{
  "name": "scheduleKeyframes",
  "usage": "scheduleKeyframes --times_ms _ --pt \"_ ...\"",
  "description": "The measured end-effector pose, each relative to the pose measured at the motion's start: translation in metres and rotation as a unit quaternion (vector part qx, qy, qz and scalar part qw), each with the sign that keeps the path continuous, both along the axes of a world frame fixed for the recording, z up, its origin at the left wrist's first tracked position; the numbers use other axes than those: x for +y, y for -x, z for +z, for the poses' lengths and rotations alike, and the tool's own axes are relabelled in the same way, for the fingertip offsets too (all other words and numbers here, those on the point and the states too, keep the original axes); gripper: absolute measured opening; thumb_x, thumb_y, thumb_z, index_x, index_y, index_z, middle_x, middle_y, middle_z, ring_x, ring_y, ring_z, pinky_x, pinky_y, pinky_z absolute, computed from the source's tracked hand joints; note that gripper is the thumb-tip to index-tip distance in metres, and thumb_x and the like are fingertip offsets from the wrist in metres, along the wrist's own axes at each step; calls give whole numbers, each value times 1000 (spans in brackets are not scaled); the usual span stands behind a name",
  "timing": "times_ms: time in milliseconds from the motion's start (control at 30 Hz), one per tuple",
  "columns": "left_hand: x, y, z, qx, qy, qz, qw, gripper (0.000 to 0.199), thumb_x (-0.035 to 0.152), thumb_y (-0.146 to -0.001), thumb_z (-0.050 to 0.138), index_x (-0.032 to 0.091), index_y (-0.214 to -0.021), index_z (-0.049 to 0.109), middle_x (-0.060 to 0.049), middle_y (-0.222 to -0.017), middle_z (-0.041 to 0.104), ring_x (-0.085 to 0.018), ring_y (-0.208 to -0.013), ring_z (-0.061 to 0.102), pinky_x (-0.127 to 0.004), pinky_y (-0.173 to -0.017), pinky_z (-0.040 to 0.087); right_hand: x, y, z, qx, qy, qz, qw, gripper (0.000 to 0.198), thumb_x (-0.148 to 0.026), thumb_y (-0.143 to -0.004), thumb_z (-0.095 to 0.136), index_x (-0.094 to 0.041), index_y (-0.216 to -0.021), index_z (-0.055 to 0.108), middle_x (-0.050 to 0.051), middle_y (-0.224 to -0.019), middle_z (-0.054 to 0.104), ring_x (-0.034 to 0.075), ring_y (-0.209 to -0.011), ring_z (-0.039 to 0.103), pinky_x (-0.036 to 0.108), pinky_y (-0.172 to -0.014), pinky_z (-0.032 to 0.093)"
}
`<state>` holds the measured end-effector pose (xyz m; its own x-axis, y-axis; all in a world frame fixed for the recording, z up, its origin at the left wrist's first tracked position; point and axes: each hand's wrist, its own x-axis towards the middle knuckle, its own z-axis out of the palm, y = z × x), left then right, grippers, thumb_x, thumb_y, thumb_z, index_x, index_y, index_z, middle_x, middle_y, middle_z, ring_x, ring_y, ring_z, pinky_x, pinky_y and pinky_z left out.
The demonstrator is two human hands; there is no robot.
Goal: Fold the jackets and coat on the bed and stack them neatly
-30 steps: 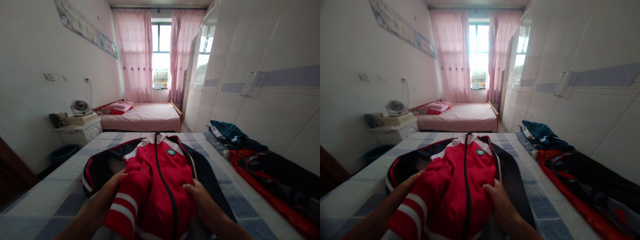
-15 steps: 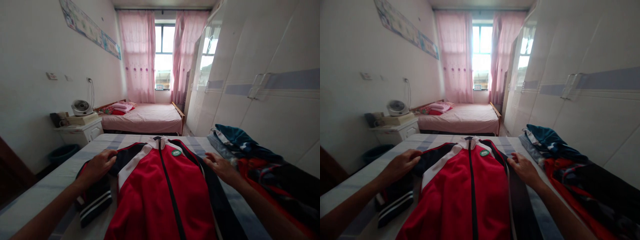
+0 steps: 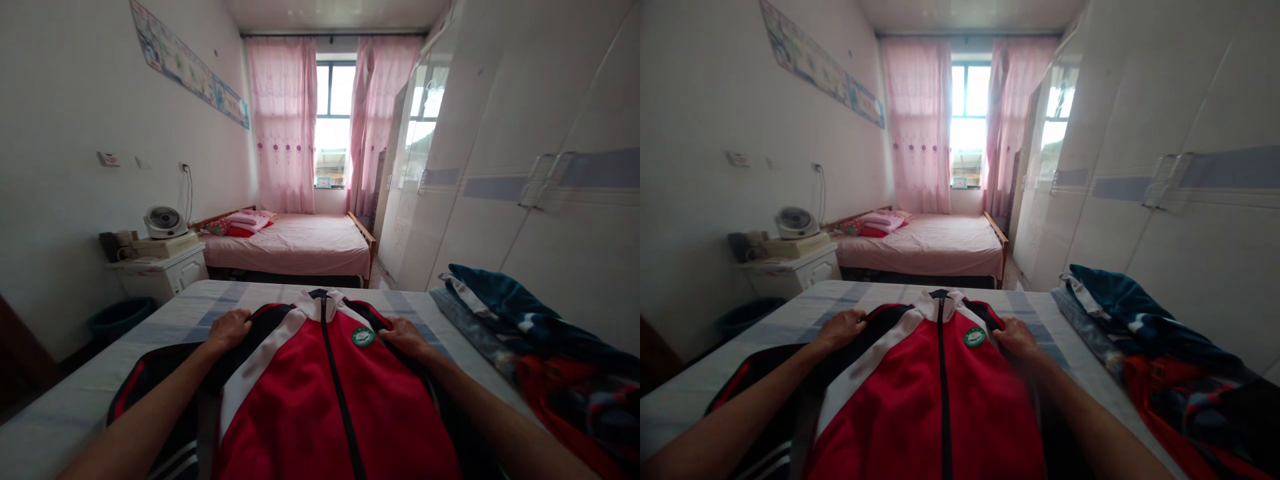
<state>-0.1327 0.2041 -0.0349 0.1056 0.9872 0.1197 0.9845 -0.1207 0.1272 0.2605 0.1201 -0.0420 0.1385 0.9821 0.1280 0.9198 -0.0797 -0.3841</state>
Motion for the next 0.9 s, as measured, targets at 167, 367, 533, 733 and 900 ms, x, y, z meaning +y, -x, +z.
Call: scheduleKeyframes --times_ms 167,367,533,733,900 --pt "14 -1 52 -22 -91 28 995 41 32 -86 32 10 -102 62 -12 -101 67 -26 -100 61 -37 -82 45 5 -21 48 -37 -89 -32 995 38 -32 -79 44 -18 -107 64 9 -101 69 22 -92 63 28 -77 42" --pt "43 -18 96 -81 -167 28 982 60 32 -89 10 -8 -112 49 -16 -121 54 -30 -112 49 -38 -85 39 29 -51 82 -96 -147 -127 976 44 -39 -83 38 -14 -110 63 15 -97 68 30 -90 62 36 -74 43" --pt "51 -51 56 -107 -119 11 987 42 21 -83 40 1 -119 51 -23 -118 58 -32 -110 56 -42 -90 43 28 -46 39 -114 -117 -132 978 52 -34 -80 45 -10 -126 50 18 -123 56 31 -109 54 41 -84 42" --pt "-45 -46 4 -144 -38 -173 974 37 24 -80 54 16 -116 60 -10 -123 59 -22 -116 52 -30 -102 38 -55 -39 -21 -87 -45 -87 991 61 -49 -81 42 -13 -130 44 15 -135 47 31 -123 43 49 -94 39" --pt "-171 -22 -11 -201 3 -356 913 34 32 -81 57 31 -115 60 -4 -122 60 -21 -111 56 -27 -92 48 -130 -46 -35 -78 -40 -85 993 47 -52 -77 47 -24 -112 59 14 -118 60 31 -114 52 42 -87 45"
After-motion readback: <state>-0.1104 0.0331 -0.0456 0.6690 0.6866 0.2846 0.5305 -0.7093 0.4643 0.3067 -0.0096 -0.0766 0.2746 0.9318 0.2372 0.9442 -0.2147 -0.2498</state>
